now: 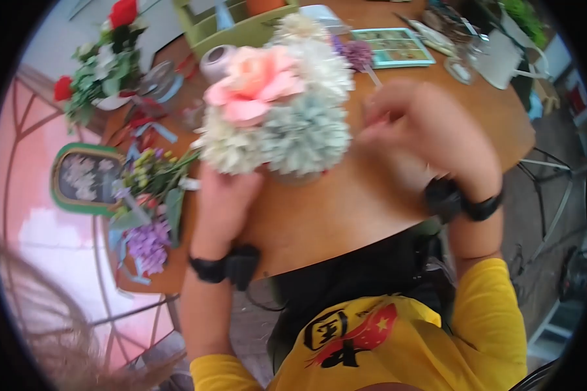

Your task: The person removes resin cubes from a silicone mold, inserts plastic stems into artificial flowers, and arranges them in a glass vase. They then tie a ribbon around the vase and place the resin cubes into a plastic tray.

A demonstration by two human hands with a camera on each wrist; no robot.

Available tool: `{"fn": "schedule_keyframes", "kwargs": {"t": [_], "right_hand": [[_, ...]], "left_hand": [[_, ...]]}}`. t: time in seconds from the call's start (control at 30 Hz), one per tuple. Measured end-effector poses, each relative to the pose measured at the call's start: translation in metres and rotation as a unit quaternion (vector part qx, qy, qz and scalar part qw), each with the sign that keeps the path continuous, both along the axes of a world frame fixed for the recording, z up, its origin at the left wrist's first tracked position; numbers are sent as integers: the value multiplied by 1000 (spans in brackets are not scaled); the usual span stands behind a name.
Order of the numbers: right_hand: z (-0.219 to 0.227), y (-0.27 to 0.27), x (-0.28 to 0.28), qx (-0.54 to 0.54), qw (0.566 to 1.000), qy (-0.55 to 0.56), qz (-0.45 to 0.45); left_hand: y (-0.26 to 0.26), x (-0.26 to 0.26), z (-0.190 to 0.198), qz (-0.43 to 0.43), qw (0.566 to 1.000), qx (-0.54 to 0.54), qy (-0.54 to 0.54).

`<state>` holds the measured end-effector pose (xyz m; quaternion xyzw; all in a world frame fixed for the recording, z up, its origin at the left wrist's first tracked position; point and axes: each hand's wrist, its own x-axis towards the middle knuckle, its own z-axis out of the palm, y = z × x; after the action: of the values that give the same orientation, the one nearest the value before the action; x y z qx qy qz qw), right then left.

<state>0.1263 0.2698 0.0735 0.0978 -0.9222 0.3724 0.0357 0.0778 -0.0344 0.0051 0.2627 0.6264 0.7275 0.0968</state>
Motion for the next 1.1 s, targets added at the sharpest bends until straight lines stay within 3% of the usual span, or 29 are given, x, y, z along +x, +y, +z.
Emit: {"fn": "schedule_keyframes", "kwargs": {"t": [0.03, 0.1, 0.17, 0.2, 0.27, 0.37, 0.53, 0.63, 0.77, 0.8, 0.9, 0.93, 1.03, 1.1], "right_hand": [[6, 11, -14, -33, 996, -68, -49], [19, 28, -40, 82, 986, -73, -123], [1, 46, -69, 214, 969, -21, -120], [-9, 51, -82, 243, 963, -31, -110], [-24, 53, -102, 299, 949, -50, -87], [-34, 47, -110, 349, 933, 17, -80], [-22, 39, -111, 279, 957, -41, -63], [-40, 46, -114, 213, 974, 49, -57], [-19, 51, -123, 299, 951, 1, -77], [-4, 51, -109, 211, 972, 14, -107], [-18, 57, -138, 252, 959, 71, -110], [-6, 47, -138, 247, 965, 16, -87], [-30, 35, -167, 277, 954, 88, -75], [-35, 26, -182, 280, 955, 64, -70]], "left_hand": [[-3, 6, 2, 18, 999, -29, 12], [5, 5, 1, 11, 994, -106, 35], [5, -2, 1, -11, 972, -230, 56], [9, 0, 0, 19, 963, -255, 90], [13, 1, 5, -1, 969, -243, 48], [14, 1, 4, 9, 971, -237, 32], [13, 5, 4, 26, 971, -239, -9], [14, 4, 5, 22, 971, -237, 9], [14, 4, 7, 16, 969, -244, 23], [14, 4, 7, 12, 971, -240, 10], [12, 3, 3, 8, 973, -231, 2], [12, 3, 3, 7, 973, -230, 6], [14, 5, 9, 7, 968, -251, 4], [14, 5, 9, 10, 964, -266, 19]]}}
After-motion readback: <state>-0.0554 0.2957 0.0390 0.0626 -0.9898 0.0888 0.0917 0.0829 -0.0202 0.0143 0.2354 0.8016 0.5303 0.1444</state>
